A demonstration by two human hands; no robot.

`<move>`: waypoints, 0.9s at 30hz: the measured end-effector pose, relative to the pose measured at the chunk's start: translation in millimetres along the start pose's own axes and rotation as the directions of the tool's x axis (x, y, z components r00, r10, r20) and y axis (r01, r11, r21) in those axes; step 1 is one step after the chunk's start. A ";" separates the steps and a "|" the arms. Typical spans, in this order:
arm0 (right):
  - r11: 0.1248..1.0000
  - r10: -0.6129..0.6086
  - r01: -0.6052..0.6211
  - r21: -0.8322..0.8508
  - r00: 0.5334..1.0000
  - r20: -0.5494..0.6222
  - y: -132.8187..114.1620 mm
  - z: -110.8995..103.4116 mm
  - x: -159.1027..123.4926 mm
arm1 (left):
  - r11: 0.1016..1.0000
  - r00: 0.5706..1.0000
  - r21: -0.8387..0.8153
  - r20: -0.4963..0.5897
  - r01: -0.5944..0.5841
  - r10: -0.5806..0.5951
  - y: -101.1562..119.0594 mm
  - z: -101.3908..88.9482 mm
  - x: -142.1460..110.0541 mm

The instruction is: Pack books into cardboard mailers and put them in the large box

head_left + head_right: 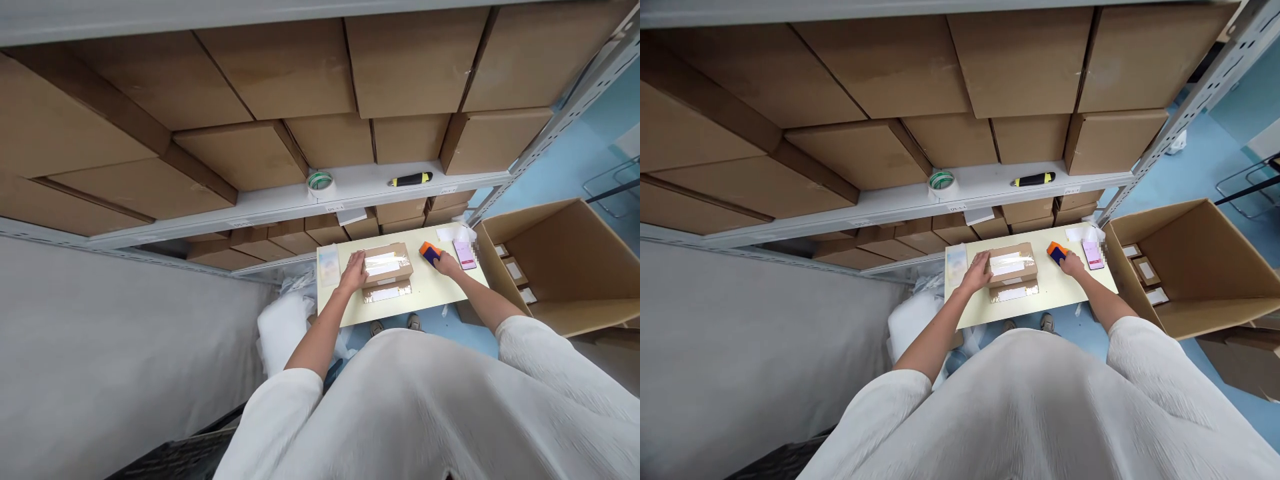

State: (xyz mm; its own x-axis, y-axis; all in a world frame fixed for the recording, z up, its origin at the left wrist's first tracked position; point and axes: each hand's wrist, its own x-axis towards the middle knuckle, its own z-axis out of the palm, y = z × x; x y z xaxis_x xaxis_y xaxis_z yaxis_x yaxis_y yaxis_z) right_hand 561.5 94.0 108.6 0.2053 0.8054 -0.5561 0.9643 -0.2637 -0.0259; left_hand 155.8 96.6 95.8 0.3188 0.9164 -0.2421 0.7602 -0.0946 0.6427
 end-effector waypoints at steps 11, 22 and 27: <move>0.989 0.056 -0.058 -0.135 0.998 -0.017 -8.3 36.7 -5.9 | 1.000 1.000 0.016 -0.009 0.012 -0.012 -0.7 1.4 -2.1; 0.993 -0.103 0.113 0.031 0.967 -0.235 -123.3 -1.0 -40.8 | 0.980 0.951 -0.008 -0.243 0.198 -0.194 35.7 10.1 13.7; 0.985 0.007 0.040 0.167 0.962 -0.272 -171.2 8.9 -37.9 | 0.944 0.900 0.030 -0.313 0.329 -0.304 47.7 22.0 23.7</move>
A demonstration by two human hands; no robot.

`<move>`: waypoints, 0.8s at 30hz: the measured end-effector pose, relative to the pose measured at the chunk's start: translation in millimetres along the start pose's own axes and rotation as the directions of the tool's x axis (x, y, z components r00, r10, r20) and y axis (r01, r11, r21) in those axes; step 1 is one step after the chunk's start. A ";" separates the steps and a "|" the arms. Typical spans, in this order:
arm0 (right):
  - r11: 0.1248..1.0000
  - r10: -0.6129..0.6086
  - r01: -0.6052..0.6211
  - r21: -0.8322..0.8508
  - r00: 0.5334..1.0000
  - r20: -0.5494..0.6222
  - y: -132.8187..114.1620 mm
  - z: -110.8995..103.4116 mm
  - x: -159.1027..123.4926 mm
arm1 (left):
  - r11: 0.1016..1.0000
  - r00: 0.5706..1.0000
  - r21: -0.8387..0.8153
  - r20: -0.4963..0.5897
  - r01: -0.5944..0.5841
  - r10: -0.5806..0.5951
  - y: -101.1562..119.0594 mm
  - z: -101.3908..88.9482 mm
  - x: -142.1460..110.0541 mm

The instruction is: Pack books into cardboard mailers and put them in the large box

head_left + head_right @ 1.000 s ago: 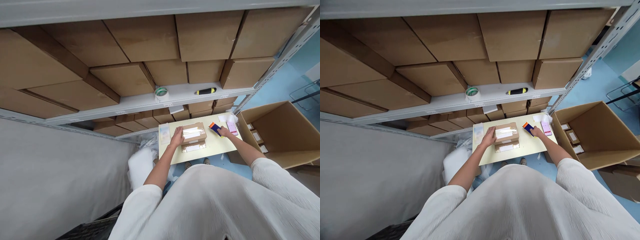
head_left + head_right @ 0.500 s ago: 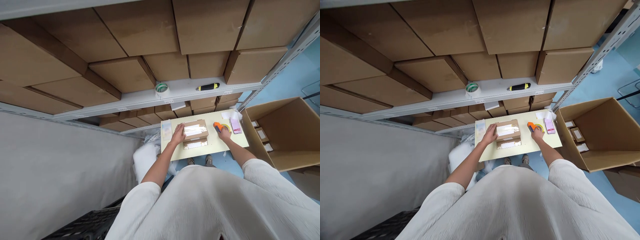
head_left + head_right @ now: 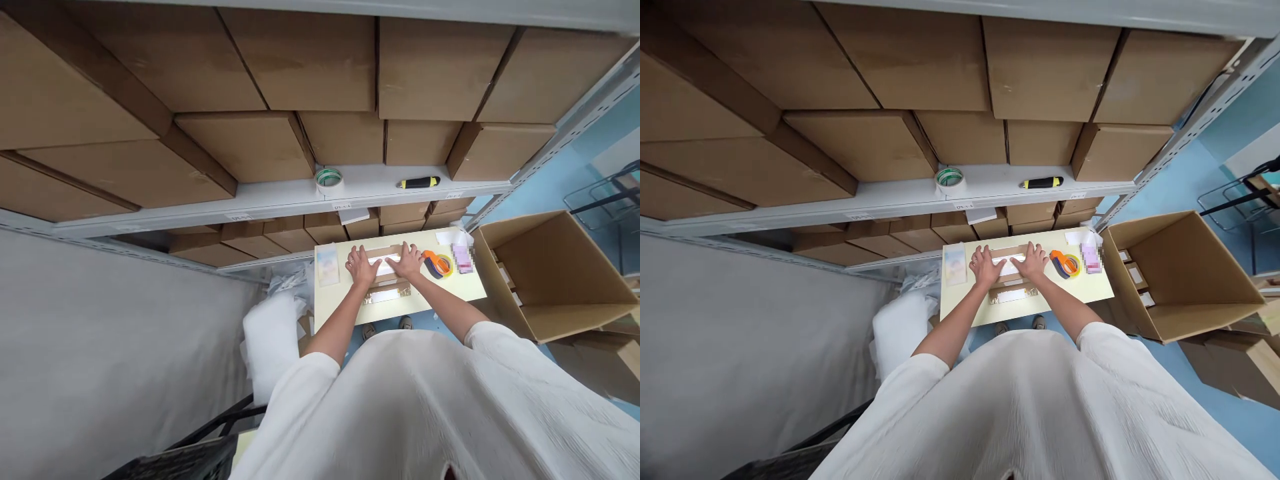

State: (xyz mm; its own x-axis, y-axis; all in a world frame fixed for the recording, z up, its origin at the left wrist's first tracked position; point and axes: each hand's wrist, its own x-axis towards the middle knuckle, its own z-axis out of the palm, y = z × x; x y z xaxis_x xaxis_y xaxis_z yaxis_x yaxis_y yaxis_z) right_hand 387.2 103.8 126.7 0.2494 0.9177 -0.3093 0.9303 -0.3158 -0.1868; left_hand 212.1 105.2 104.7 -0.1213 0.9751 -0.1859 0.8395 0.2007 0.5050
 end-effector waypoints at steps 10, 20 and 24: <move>0.994 -0.093 0.091 0.061 0.995 0.033 32.8 -7.4 12.9 | 0.990 0.998 -0.136 0.057 0.031 -0.023 -32.4 -10.0 4.8; 0.935 -0.100 0.182 0.305 0.959 -0.266 23.1 -35.4 11.0 | 0.923 0.981 -0.370 -0.194 -0.101 0.029 -14.6 -38.7 8.1; 0.898 -0.124 0.255 0.358 0.928 -0.351 27.2 -40.3 3.3 | 0.914 0.962 -0.390 -0.273 -0.114 0.004 -10.9 -43.8 1.5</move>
State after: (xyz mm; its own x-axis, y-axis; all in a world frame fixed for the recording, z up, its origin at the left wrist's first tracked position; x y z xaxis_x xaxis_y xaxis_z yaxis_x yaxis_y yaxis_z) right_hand 424.1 108.0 158.2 0.2106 0.9755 0.0634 0.8030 -0.1356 -0.5803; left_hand 179.6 108.6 135.8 -0.2582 0.9646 0.0529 0.5740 0.1092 0.8115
